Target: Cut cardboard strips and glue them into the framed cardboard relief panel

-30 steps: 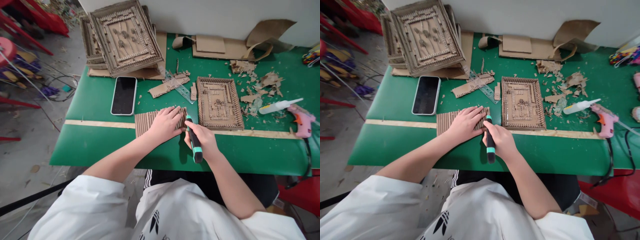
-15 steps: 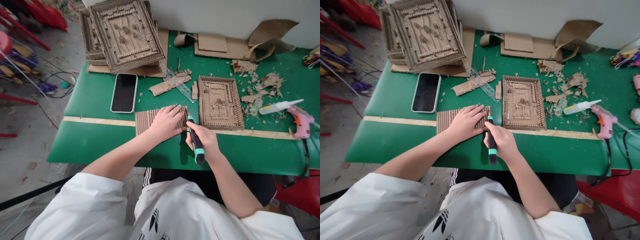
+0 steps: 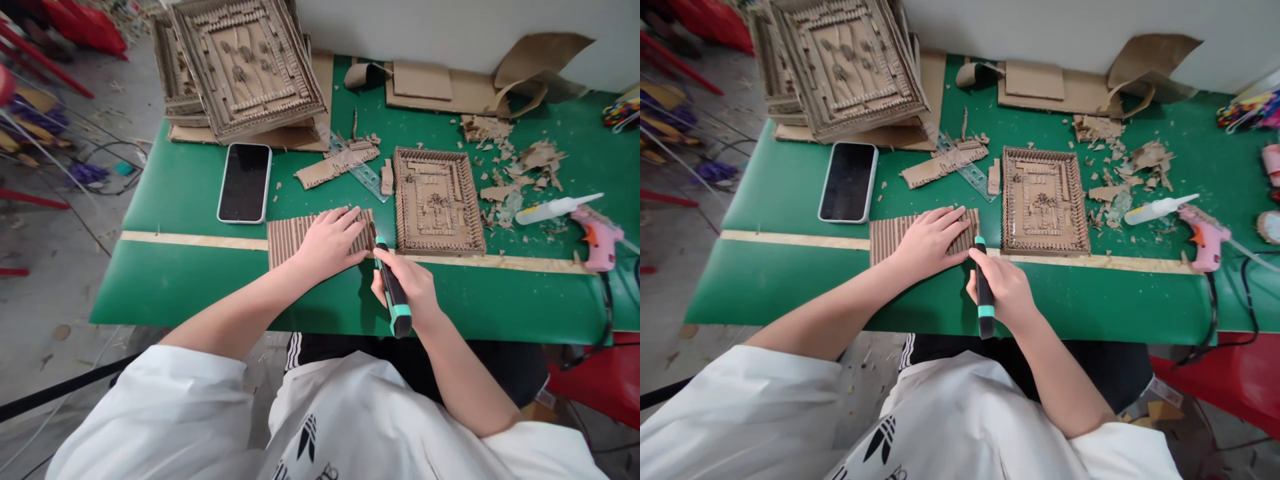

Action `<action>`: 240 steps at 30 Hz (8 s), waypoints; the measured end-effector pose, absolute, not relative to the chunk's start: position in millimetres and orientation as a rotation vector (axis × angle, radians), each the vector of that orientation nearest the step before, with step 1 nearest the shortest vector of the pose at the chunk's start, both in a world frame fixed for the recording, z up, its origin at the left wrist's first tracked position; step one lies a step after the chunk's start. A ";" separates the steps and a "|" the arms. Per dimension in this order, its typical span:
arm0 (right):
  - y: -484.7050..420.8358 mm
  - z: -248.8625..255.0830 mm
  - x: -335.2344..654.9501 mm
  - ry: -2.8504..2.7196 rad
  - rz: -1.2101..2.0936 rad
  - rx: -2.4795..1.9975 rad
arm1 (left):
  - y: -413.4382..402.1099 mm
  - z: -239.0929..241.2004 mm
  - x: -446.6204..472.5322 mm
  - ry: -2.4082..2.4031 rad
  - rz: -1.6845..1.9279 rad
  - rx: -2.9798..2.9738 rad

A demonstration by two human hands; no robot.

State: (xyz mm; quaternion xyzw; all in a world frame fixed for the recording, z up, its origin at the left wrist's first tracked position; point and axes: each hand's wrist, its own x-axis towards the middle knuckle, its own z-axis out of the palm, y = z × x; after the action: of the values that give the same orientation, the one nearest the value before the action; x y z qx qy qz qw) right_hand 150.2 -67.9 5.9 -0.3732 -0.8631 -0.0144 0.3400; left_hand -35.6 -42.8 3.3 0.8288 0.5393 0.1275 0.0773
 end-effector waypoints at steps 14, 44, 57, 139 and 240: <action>-83.9 5.0 156.4 -2.255 0.003 -1.006 | -43.1 4.1 -34.5 1.632 0.370 2.482; -79.1 9.7 154.0 -2.124 0.059 -1.117 | -35.4 0.4 -39.9 1.619 0.411 2.510; -73.7 10.6 153.7 -2.241 -0.023 -1.003 | -35.7 0.4 -39.4 1.624 0.425 2.480; -93.1 -7.4 180.0 -2.320 0.037 -0.884 | -35.3 0.2 -36.5 1.598 0.436 2.465; -90.4 -4.2 158.4 -2.131 -0.004 -0.988 | -34.5 -2.2 -36.8 1.611 0.471 2.416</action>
State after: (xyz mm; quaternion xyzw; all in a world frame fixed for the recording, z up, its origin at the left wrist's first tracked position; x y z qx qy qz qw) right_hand 158.4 -90.4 -4.2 -0.3879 -0.8368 -0.0016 0.3863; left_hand -36.8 -34.5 -2.2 0.8172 0.5449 0.1592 0.0998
